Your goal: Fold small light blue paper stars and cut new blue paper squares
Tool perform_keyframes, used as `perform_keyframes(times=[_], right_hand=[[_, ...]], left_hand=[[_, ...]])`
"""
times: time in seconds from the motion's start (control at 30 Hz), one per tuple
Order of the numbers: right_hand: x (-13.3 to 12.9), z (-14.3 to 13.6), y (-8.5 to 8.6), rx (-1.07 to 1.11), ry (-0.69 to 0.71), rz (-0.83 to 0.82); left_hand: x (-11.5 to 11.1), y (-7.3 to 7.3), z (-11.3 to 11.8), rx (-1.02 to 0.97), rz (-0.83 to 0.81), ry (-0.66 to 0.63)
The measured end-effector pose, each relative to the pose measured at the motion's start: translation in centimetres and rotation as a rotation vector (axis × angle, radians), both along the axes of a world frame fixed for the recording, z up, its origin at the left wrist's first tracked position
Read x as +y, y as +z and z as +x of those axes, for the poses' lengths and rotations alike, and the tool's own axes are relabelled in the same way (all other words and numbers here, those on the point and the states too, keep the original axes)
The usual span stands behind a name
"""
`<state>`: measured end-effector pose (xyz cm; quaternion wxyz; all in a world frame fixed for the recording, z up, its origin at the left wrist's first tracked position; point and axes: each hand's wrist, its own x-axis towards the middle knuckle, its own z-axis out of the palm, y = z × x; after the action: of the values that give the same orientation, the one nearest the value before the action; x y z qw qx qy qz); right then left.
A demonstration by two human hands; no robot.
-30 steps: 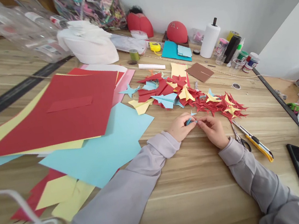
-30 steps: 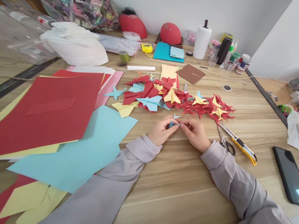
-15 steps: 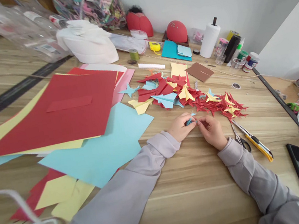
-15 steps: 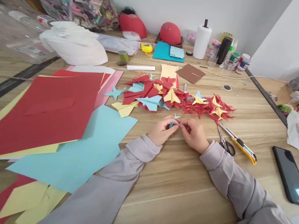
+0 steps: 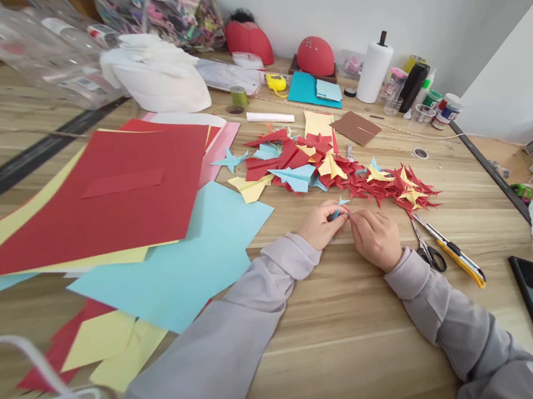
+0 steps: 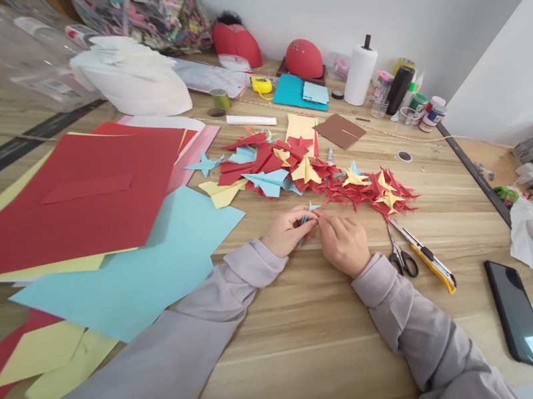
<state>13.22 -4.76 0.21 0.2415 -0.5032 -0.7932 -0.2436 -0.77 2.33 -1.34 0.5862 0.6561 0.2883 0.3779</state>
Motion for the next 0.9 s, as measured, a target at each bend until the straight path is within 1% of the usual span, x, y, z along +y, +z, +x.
perform_keyframes(times=[0.1, 0.2, 0.27, 0.43, 0.57, 0.67, 0.77, 0.9], right_hand=[[-0.3, -0.3, 0.0, -0.034, -0.024, -0.112], [-0.5, -0.5, -0.1, 0.06, -0.031, -0.244], [-0.5, -0.6, -0.1, 0.183, -0.028, -0.281], [-0.3, -0.3, -0.2, 0.543, -0.078, -0.272], [0.3, 0.1, -0.5, 0.822, -0.058, -0.385], [0.8, 0.4, -0.6, 0.976, -0.036, -0.461], [1.0, 0.4, -0.6, 1.038, -0.005, -0.51], [1.0, 0.3, -0.6, 1.047, 0.028, -0.531]], left_hand=[[0.0, 0.0, -0.1, 0.008, 0.014, 0.053], [0.0, 0.0, -0.2, 0.01, 0.012, 0.061], [0.0, 0.1, -0.2, -0.002, -0.002, 0.05], [-0.1, 0.4, -0.1, -0.013, -0.036, 0.043], [-0.1, 0.4, -0.1, 0.016, -0.011, 0.037], [-0.2, 0.2, -0.2, 0.026, 0.036, 0.032], [-0.2, 0.1, -0.2, 0.063, 0.111, 0.05], [-0.3, 0.1, -0.2, 0.117, 0.191, 0.066]])
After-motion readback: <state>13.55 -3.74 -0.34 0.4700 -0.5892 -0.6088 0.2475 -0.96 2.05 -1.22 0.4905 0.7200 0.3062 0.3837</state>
